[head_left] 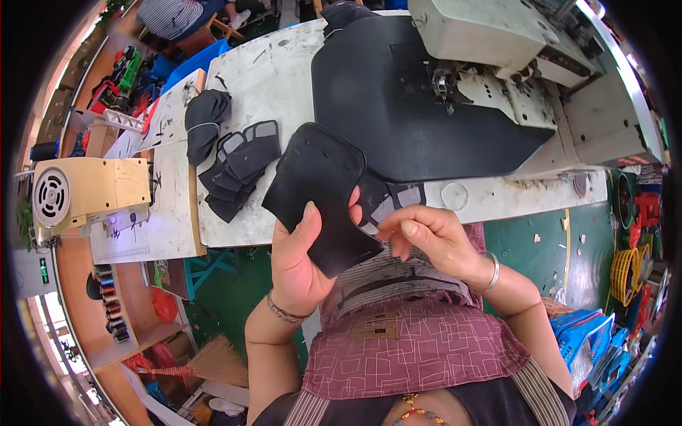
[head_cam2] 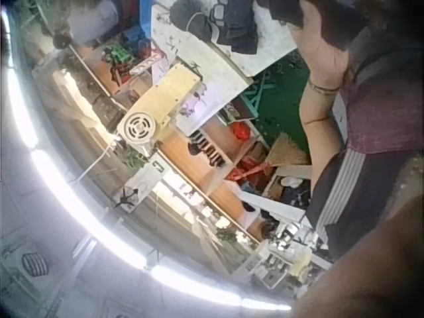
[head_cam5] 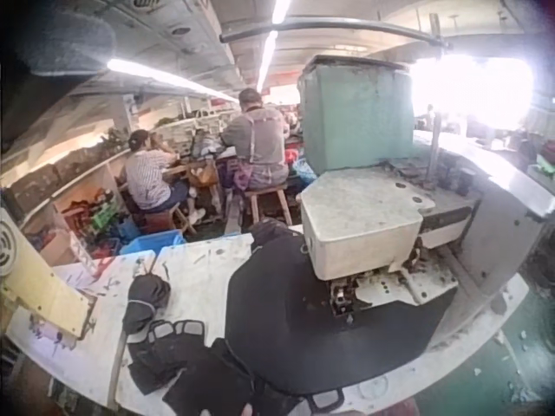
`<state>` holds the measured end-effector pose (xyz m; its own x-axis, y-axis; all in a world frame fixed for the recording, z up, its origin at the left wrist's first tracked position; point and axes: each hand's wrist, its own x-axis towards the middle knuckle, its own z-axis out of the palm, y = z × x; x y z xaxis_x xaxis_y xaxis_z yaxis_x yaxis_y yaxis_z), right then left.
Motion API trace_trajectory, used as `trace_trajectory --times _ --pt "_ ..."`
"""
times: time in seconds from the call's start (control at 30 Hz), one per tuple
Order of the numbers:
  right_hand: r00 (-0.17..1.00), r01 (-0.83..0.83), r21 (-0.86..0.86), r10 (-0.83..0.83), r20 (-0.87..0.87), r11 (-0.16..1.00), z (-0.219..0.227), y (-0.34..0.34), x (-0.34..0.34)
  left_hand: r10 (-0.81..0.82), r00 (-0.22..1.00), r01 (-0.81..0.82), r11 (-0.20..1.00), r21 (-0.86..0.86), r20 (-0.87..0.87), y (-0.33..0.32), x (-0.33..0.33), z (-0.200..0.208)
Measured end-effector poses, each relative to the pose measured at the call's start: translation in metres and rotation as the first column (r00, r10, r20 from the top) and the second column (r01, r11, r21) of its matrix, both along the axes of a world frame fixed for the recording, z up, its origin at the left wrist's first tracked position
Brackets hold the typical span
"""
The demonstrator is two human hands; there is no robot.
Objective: The person positions fabric pieces and patches together under a sewing machine to stitch them into assembled shoe upper components.
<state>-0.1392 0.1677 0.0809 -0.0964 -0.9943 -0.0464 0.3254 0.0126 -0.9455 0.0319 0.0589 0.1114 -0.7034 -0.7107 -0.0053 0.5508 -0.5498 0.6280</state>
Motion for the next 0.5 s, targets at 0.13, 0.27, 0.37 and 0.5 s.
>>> trace_trajectory --times 0.13,0.27,0.37,0.5 --pt "0.984 -0.104 -0.009 0.102 -0.149 0.995 0.004 -0.001 0.009 0.018 0.997 -0.011 0.995 0.102 -0.069 0.008 0.0 -0.004" --pt "0.808 -0.055 0.114 -0.023 0.589 0.992 -0.015 0.006 0.026 0.09 0.996 -0.09 0.856 -0.509 -0.024 0.032 0.004 -0.023" --pt "0.731 -0.056 0.207 -0.101 0.675 0.977 -0.027 0.017 0.039 0.111 0.992 -0.048 0.743 -0.668 0.052 0.038 0.013 -0.039" --pt "0.789 -0.04 0.342 -0.18 0.588 0.939 -0.016 0.022 0.043 0.031 0.999 -0.032 0.494 -0.869 -0.019 0.03 0.014 -0.056"
